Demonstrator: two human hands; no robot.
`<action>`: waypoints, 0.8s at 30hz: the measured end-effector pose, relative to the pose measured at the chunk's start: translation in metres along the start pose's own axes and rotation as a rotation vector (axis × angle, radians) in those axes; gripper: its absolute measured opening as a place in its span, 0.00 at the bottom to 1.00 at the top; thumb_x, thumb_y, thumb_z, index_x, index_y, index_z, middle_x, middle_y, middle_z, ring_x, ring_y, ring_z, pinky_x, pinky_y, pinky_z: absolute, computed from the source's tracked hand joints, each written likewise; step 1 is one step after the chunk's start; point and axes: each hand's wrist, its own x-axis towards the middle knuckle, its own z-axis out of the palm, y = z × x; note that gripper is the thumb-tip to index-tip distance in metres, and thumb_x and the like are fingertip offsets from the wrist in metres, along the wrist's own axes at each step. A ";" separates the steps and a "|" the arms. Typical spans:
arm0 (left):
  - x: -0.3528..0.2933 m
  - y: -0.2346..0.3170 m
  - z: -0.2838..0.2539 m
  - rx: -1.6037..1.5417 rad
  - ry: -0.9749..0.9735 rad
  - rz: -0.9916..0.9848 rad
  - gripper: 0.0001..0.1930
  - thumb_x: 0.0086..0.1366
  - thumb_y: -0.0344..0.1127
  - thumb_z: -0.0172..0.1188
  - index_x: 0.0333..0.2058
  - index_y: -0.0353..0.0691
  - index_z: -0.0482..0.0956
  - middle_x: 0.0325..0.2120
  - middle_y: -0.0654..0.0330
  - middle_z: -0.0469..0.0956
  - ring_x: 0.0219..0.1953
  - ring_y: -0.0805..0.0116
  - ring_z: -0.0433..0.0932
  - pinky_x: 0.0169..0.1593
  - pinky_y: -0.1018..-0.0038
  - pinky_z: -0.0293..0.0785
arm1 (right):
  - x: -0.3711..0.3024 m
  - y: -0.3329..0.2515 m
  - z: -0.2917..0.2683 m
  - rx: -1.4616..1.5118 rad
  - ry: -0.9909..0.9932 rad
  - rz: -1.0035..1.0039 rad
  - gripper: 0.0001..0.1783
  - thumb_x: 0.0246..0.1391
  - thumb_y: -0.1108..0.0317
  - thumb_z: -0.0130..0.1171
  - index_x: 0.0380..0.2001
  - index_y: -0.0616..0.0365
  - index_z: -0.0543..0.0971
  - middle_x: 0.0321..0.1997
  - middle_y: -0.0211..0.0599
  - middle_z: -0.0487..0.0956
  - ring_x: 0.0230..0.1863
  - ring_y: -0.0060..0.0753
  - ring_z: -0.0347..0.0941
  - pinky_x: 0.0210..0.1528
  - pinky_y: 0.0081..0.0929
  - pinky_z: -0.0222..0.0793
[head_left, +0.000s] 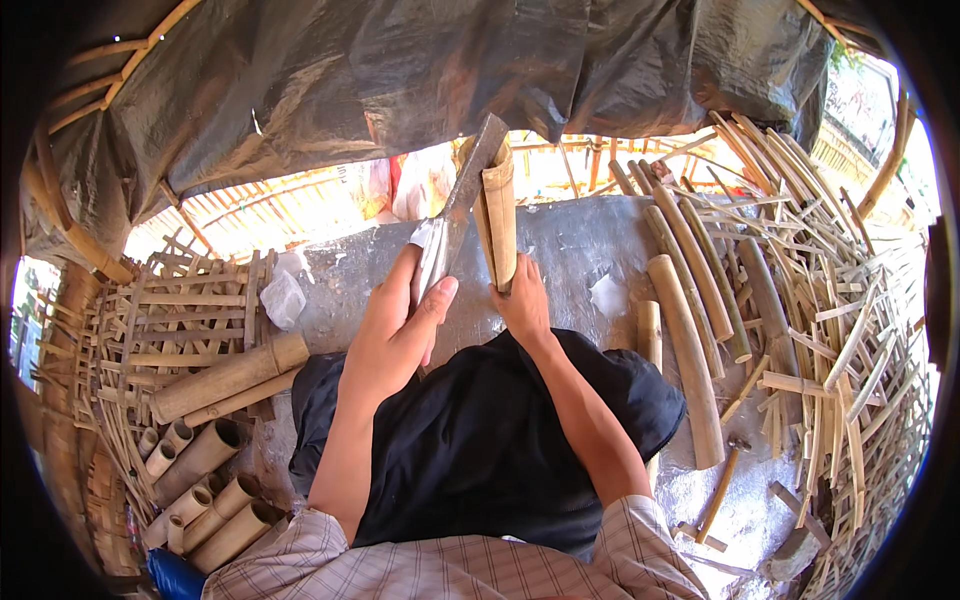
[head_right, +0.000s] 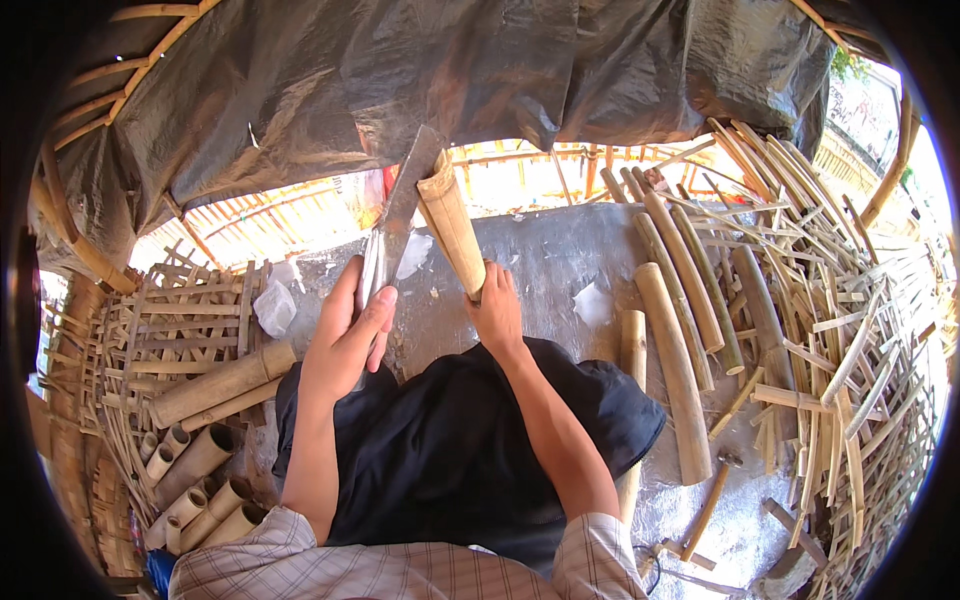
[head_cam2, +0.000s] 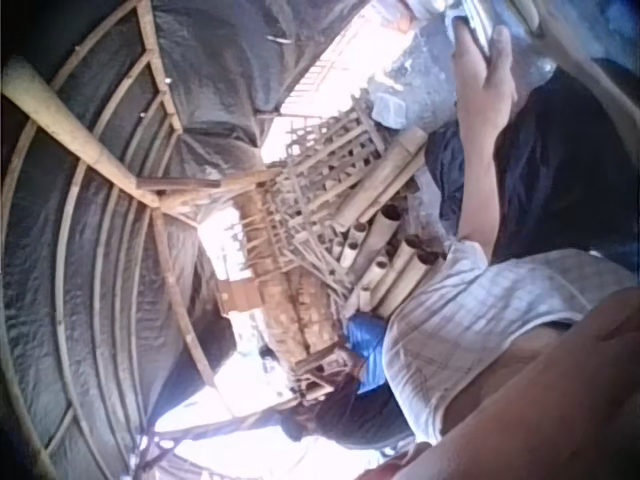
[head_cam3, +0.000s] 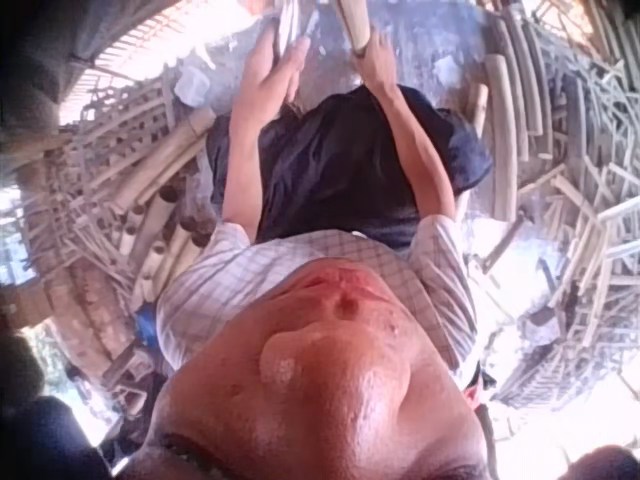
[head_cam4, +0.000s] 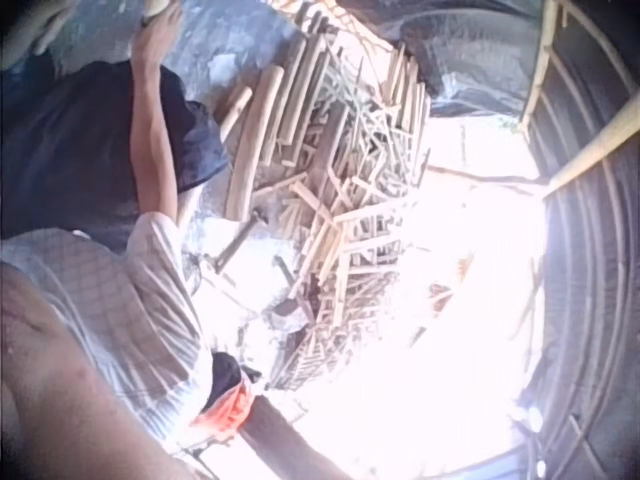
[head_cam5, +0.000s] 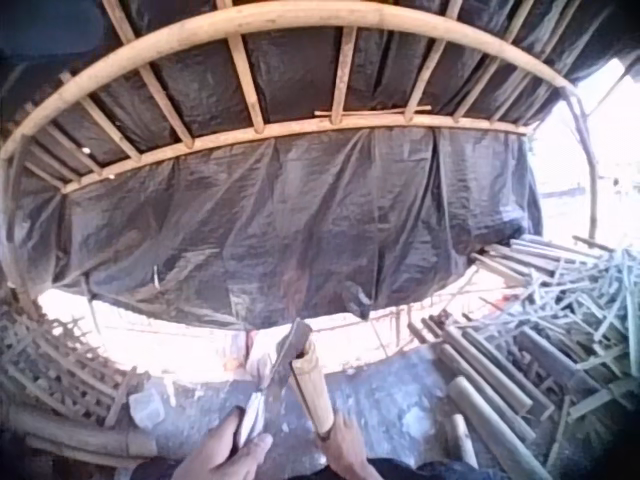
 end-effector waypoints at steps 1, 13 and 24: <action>0.001 0.002 -0.001 0.015 -0.001 -0.010 0.17 0.79 0.43 0.53 0.53 0.35 0.68 0.24 0.64 0.69 0.14 0.80 0.64 0.19 0.79 0.62 | 0.000 -0.001 0.000 -0.004 0.004 -0.014 0.32 0.49 0.75 0.71 0.56 0.66 0.69 0.52 0.53 0.76 0.55 0.61 0.71 0.56 0.49 0.72; 0.006 0.045 -0.013 0.192 0.012 0.004 0.16 0.81 0.44 0.51 0.51 0.35 0.66 0.22 0.64 0.69 0.14 0.78 0.66 0.19 0.77 0.62 | 0.000 0.000 0.004 -0.014 -0.029 -0.007 0.33 0.49 0.76 0.70 0.58 0.67 0.69 0.54 0.52 0.76 0.56 0.60 0.71 0.58 0.49 0.73; 0.005 0.051 -0.007 0.468 0.071 -0.023 0.16 0.81 0.47 0.49 0.48 0.37 0.65 0.19 0.64 0.65 0.14 0.78 0.65 0.19 0.75 0.64 | -0.002 0.001 0.002 -0.011 -0.010 -0.019 0.32 0.49 0.74 0.70 0.57 0.65 0.69 0.54 0.52 0.76 0.57 0.60 0.71 0.58 0.48 0.72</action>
